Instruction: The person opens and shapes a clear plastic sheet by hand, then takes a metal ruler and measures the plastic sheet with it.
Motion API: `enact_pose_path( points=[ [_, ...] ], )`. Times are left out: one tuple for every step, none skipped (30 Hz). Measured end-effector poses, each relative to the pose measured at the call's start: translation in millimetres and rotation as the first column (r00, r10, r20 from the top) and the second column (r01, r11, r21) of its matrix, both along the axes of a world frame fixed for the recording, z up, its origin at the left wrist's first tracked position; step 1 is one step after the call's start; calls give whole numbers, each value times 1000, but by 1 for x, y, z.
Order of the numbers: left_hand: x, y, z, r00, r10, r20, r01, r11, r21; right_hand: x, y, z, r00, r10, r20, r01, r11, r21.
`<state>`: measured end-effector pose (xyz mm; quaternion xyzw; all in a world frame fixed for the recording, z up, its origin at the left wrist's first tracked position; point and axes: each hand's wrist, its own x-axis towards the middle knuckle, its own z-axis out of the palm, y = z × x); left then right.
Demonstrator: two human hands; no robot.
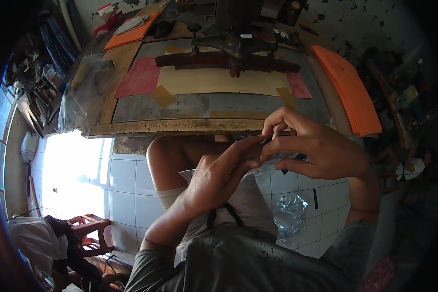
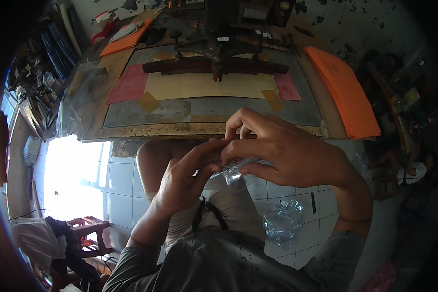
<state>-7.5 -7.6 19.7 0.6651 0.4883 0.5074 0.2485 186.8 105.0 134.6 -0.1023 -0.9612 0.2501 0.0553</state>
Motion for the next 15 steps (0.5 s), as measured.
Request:
enact_pose_path(
  points=[
    [-1, -1, 1, 1000, -24, -10, 24, 1000, -19, 0, 0, 1, 1000, 18, 18, -18, 999, 48],
    [-2, -1, 1, 999, -48, -19, 48, 998, -38, 1, 0, 1, 999, 35, 36, -38, 995, 97],
    [-2, -1, -1, 998, -57, -18, 56, 998, -24, 1, 0, 2, 997, 51, 55, -58, 988, 145],
    [-2, -1, -4, 998, -65, -18, 65, 998, -11, 1, -1, 4, 996, 50, 73, -62, 980, 187],
    [-2, -1, -6, 997, -75, -18, 75, 997, 2, 1, -2, 6, 995, 47, 90, -66, 971, 229],
    [-2, 0, -6, 997, -72, -20, 72, 997, 27, 1, -3, 8, 993, 43, 108, -71, 960, 270],
    [-2, 0, -5, 997, -68, -22, 69, 996, 52, 0, -3, 10, 991, 51, 127, -84, 957, 276],
    [-2, 1, -5, 998, -63, -23, 65, 995, 78, 0, -2, 11, 988, 58, 146, -98, 954, 283],
    [-3, 1, -5, 997, -69, -19, 70, 996, 55, -1, -2, 12, 984, 65, 166, -112, 951, 289],
    [-3, 0, -5, 997, -73, -13, 74, 997, 32, -1, 0, 10, 991, 65, 119, -92, 967, 238],
    [-3, 0, -5, 997, -79, -8, 79, 997, 11, -1, 2, 6, 995, 62, 72, -74, 979, 188],
    [-4, 0, -3, 998, -65, 26, 65, 998, -7, -1, 5, 1, 998, 55, 24, -57, 989, 137],
    [-5, -1, 1, 997, -50, 60, 52, 998, -26, 0, 6, -2, 1000, 23, -6, -23, 999, 47],
    [-6, -2, 3, 995, -34, 93, 39, 998, -45, 0, 8, -6, 999, -9, -33, 8, 999, -45],
    [-6, -2, 3, 995, -25, 98, 30, 999, -43, 1, 9, -10, 997, -44, -56, 36, 990, -138]
  ],
)
